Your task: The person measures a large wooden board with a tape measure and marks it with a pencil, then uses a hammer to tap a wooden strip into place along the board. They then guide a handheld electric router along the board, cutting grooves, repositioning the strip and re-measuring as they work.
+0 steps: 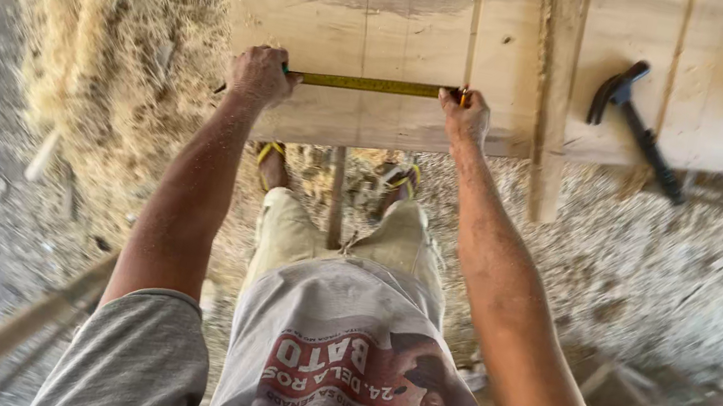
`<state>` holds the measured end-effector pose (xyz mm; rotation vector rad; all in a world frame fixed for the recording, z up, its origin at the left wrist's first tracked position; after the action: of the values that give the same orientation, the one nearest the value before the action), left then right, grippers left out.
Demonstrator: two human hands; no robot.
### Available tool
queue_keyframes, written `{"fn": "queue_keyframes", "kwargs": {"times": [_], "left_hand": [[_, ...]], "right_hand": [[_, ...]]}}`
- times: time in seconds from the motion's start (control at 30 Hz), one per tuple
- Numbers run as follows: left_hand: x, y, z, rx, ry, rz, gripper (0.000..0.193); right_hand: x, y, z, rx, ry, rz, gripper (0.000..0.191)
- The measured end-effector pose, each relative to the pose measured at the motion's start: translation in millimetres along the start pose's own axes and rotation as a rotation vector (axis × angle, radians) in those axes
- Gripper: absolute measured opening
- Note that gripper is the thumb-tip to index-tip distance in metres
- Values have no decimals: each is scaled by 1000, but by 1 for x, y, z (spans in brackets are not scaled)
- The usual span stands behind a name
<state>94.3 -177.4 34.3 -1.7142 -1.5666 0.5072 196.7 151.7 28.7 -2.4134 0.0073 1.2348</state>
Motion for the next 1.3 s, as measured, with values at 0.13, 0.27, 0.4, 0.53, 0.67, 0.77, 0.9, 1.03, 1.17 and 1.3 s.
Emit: {"fn": "queue_keyframes", "kwargs": {"times": [0.13, 0.27, 0.4, 0.53, 0.67, 0.77, 0.9, 1.03, 1.17, 1.3], "left_hand": [[-11, -15, 21, 39, 72, 11, 49], [-22, -12, 25, -130, -40, -82, 53], [-24, -11, 25, -115, -17, -85, 55], [-18, -2, 18, -189, -61, -70, 53], [-10, 4, 15, -119, -62, -29, 54], [-8, 5, 19, -89, -60, 13, 49], [-8, 3, 22, -106, -158, 61, 52], [-6, 0, 21, -179, -223, 58, 31], [-5, -4, 22, -96, -182, 98, 34], [-8, 0, 24, -141, -189, 69, 34]], "right_hand": [[-7, 35, 2, 300, -129, -242, 75], [-22, 74, -3, 523, -520, -541, 83], [-29, 105, -1, 193, -545, -432, 61], [-34, 113, -4, 105, -487, -423, 43], [-33, 107, -2, 111, -358, -411, 46], [-27, 102, 5, 36, -241, -91, 42], [-25, 100, 9, 4, -234, -33, 34], [-27, 103, 3, 104, -261, -381, 43], [-31, 104, -2, 139, -334, -456, 48], [-29, 103, 0, 115, -298, -455, 51]]}}
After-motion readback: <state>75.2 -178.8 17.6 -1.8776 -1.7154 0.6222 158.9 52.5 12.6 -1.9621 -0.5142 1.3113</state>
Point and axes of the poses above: each hand's wrist, its own z-axis towards the middle knuckle, its own y-axis out of the palm, x = y × z, the point moved 2 cm from there along z, towards the middle knuckle, and after that the axes turned 10 degrees about -x, right-handed, at the moved point
